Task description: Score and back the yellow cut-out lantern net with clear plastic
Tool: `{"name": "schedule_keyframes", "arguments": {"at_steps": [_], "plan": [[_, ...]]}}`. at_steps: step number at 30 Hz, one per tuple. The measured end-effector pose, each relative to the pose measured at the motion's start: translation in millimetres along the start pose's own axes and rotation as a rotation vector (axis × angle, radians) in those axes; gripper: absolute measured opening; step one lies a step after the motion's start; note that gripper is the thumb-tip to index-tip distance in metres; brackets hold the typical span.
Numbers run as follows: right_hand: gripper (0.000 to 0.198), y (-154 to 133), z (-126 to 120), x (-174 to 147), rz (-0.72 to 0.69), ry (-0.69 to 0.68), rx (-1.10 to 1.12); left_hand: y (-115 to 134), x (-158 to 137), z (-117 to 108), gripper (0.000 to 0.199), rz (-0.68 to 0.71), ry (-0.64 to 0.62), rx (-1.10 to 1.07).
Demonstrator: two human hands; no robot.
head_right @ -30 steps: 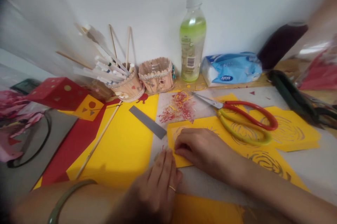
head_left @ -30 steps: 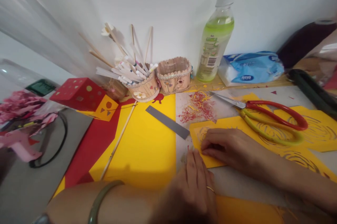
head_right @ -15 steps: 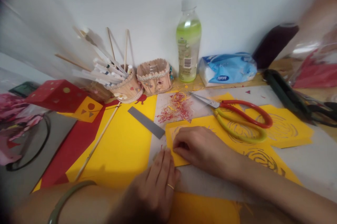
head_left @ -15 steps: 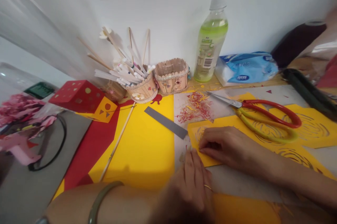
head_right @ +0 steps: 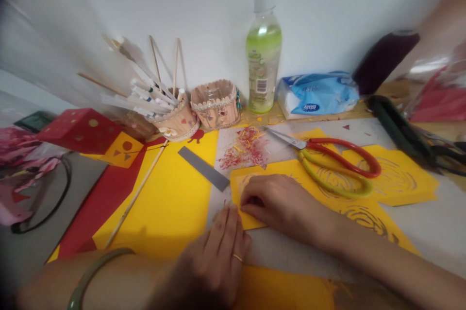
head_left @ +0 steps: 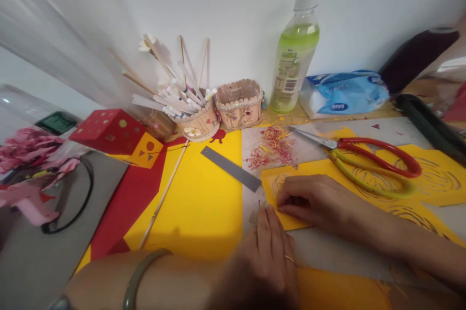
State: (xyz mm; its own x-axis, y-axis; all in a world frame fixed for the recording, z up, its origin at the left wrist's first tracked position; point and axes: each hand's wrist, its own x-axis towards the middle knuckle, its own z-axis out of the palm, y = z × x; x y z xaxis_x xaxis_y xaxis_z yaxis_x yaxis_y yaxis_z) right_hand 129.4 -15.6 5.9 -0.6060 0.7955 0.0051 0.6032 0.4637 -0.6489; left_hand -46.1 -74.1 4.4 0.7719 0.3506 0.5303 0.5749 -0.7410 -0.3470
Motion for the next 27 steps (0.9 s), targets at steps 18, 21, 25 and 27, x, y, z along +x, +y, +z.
{"name": "schedule_keyframes", "arguments": {"at_steps": [18,21,25,27], "plan": [[0.016,-3.2,3.0,-1.4,-0.071,0.045,-0.089,1.5,-2.2,3.2,0.016,0.006,0.035,-0.007],[0.016,-4.0,2.7,-1.2,-0.093,0.064,-0.097,1.7,-2.7,2.9,0.017,0.009,0.026,-0.004],[0.015,-3.8,4.2,-1.6,-0.107,0.078,-0.104,1.7,-2.5,1.8,0.016,0.024,0.014,0.019],[0.015,-3.1,5.5,-1.6,-0.104,0.099,-0.119,1.9,-2.4,1.6,0.016,0.024,0.017,0.036]]}}
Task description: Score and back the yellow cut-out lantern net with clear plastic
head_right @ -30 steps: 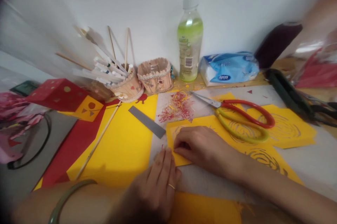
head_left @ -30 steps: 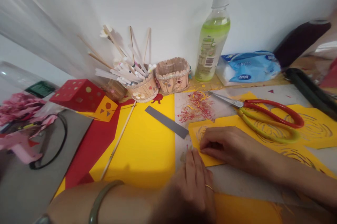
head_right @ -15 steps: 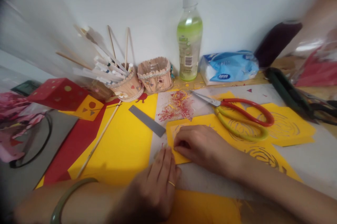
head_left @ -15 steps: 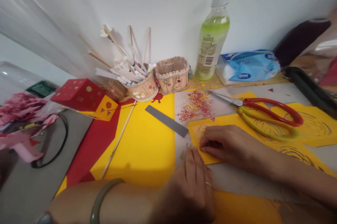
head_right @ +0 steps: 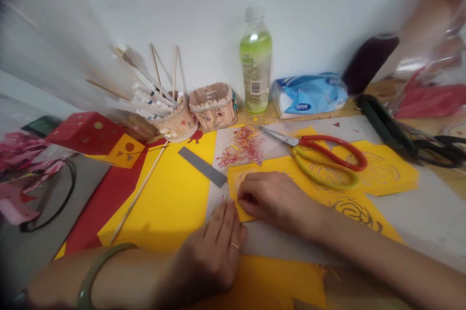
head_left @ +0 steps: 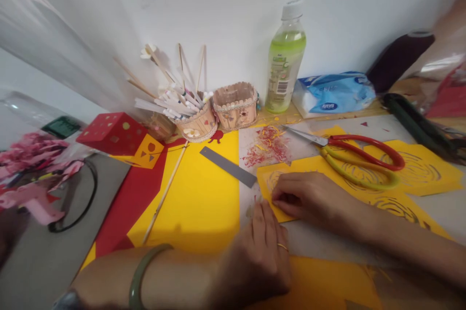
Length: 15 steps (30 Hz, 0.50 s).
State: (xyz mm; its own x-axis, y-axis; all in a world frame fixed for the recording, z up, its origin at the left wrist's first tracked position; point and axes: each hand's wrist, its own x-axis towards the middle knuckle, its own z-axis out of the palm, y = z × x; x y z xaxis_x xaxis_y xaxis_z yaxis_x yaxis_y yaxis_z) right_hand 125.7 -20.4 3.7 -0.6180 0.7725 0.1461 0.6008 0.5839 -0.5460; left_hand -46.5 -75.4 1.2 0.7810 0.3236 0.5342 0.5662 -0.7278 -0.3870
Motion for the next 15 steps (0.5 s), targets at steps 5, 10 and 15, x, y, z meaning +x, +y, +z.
{"name": "schedule_keyframes", "arguments": {"at_steps": [5,10,15], "plan": [[0.015,2.2,-1.7,1.1,0.019,0.004,0.035,2.0,-1.9,2.4,0.017,-0.01,0.019,-0.01],[0.015,2.3,-8.5,1.1,0.05,-0.095,0.126,2.3,-2.8,4.4,0.017,-0.02,0.031,-0.003],[0.016,-0.7,-8.8,1.4,0.031,-0.089,0.084,-0.2,-0.3,1.8,0.016,-0.003,0.019,0.003]]}}
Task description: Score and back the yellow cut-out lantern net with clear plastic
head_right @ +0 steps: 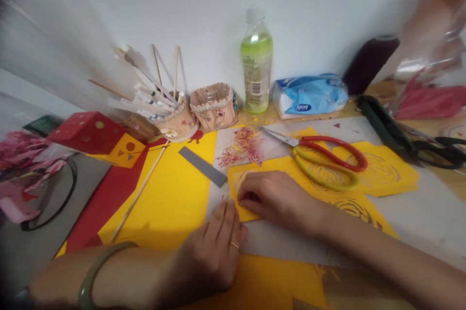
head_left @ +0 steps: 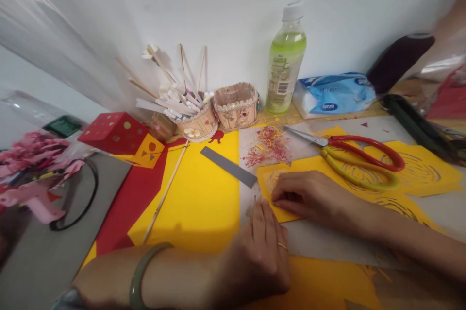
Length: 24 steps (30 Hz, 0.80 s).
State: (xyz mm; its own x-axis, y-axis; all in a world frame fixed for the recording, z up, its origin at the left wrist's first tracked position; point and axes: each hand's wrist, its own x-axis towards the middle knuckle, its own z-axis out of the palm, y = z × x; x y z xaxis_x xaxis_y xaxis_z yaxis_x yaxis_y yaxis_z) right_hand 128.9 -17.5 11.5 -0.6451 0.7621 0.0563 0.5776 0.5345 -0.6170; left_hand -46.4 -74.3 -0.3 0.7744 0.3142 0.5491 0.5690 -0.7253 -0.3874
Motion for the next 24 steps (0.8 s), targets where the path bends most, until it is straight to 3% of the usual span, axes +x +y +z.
{"name": "schedule_keyframes", "arguments": {"at_steps": [9,24], "plan": [[0.017,-5.7,2.3,1.3,0.072,0.034,-0.04,0.1,-2.8,-0.7,0.017,0.019,-0.031,-0.003],[0.015,-4.0,-1.4,3.2,0.066,-0.005,0.008,-0.2,-2.5,-2.0,0.018,0.015,-0.049,-0.01]]}}
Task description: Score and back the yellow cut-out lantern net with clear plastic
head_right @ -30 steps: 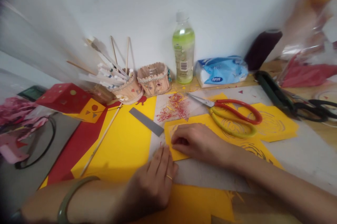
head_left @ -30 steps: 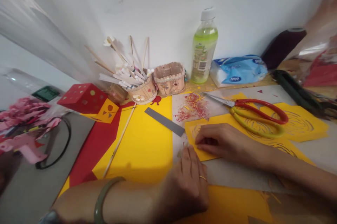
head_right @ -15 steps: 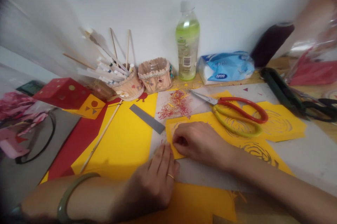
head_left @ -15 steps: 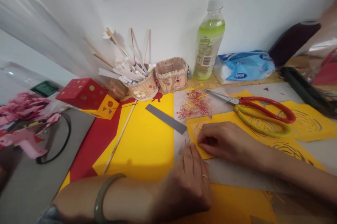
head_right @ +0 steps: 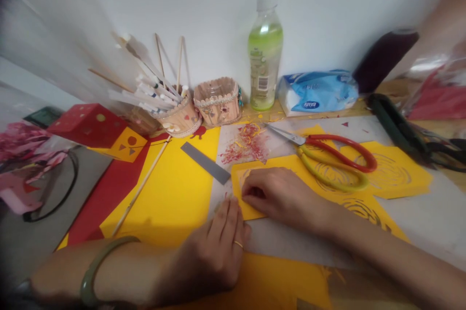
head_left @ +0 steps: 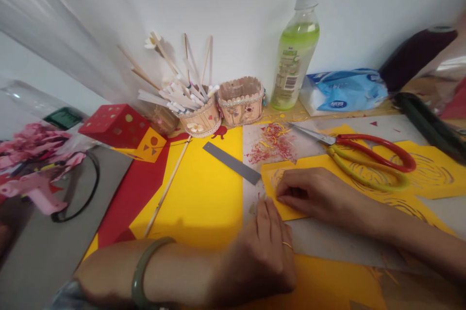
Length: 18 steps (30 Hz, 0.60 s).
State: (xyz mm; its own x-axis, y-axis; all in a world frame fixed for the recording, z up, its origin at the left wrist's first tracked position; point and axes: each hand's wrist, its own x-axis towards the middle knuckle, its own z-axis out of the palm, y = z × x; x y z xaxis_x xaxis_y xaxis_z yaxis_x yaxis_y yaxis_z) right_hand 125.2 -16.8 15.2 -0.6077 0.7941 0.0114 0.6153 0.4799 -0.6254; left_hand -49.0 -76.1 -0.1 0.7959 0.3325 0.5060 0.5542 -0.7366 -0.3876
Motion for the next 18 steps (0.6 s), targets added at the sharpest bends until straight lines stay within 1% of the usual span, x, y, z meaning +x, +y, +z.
{"name": "schedule_keyframes", "arguments": {"at_steps": [7,12,18], "plan": [[0.017,1.7,-0.5,-0.7,0.007,0.02,0.009,0.2,-0.4,0.0,0.019,-0.003,0.014,0.017],[0.013,2.8,2.2,-1.9,0.008,0.017,-0.019,2.0,-0.8,1.8,0.019,-0.02,0.033,0.008],[0.021,2.1,-1.6,-1.2,-0.015,0.036,0.049,0.8,-2.1,3.6,0.022,-0.009,0.021,0.01]]}}
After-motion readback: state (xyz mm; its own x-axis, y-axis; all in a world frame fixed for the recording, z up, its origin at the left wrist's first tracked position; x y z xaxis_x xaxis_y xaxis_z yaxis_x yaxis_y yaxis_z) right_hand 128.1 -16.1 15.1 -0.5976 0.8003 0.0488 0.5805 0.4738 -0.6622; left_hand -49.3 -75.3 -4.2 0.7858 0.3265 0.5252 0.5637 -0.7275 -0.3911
